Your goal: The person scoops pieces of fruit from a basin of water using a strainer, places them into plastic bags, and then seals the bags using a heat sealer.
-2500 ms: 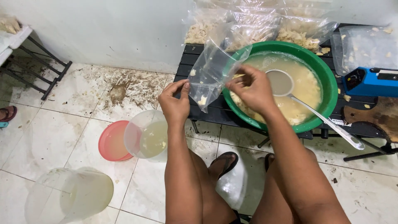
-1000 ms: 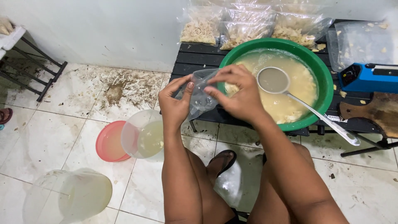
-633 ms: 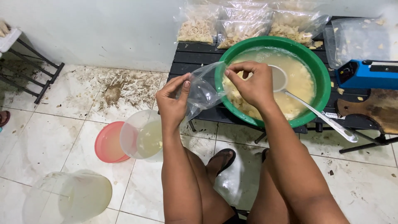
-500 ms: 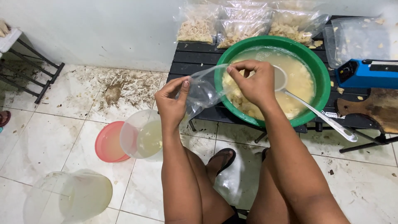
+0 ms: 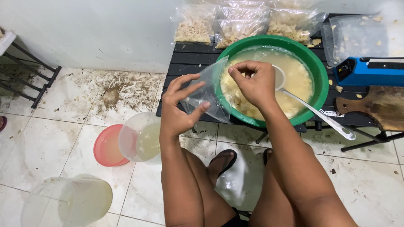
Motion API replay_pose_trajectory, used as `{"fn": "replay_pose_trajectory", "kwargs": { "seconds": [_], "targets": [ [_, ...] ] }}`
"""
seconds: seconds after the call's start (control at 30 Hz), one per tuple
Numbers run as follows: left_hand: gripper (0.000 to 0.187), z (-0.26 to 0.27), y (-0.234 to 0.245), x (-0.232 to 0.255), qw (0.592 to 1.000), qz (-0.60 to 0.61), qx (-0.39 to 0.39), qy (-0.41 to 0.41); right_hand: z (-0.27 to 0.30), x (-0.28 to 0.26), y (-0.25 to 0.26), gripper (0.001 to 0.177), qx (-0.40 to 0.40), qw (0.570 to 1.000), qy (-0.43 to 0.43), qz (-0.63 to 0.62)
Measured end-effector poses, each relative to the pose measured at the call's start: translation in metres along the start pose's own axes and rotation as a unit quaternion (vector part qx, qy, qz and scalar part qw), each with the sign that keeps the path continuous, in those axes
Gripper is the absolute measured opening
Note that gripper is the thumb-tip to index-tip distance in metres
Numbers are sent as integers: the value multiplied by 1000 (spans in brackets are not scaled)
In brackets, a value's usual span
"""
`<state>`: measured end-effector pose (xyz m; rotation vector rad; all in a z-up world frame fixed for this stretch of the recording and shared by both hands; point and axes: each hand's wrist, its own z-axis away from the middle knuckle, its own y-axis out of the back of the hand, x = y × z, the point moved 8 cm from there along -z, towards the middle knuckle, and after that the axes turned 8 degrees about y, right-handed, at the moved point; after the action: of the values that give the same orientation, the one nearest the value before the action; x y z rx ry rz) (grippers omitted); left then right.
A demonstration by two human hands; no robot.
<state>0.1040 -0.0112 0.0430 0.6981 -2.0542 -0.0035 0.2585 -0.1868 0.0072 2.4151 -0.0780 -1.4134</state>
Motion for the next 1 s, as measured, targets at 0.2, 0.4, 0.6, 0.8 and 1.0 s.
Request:
{"fn": "replay_pose_trajectory", "kwargs": {
  "seconds": [0.2, 0.4, 0.6, 0.8, 1.0],
  "targets": [
    [45, 4, -13, -16, 993, -111, -22, 20, -3, 5, -6, 10, -10, 1000, 3, -1],
    [27, 2, -11, -46, 992, -116, 46, -1, -3, 1, -7, 9, -7, 1000, 25, -13],
    [19, 1, -1, -54, 992, -53, 110, -15, 0, -8, 14, 10, -16, 999, 41, -11],
    [14, -6, 2, -48, 992, -11, 125, -28, 8, -3, 97, 22, -65, 984, 66, 155],
    [20, -15, -1, -40, 994, -37, 105, 10, 45, 26, 158, 57, -218, 843, -229, 435]
  ]
}}
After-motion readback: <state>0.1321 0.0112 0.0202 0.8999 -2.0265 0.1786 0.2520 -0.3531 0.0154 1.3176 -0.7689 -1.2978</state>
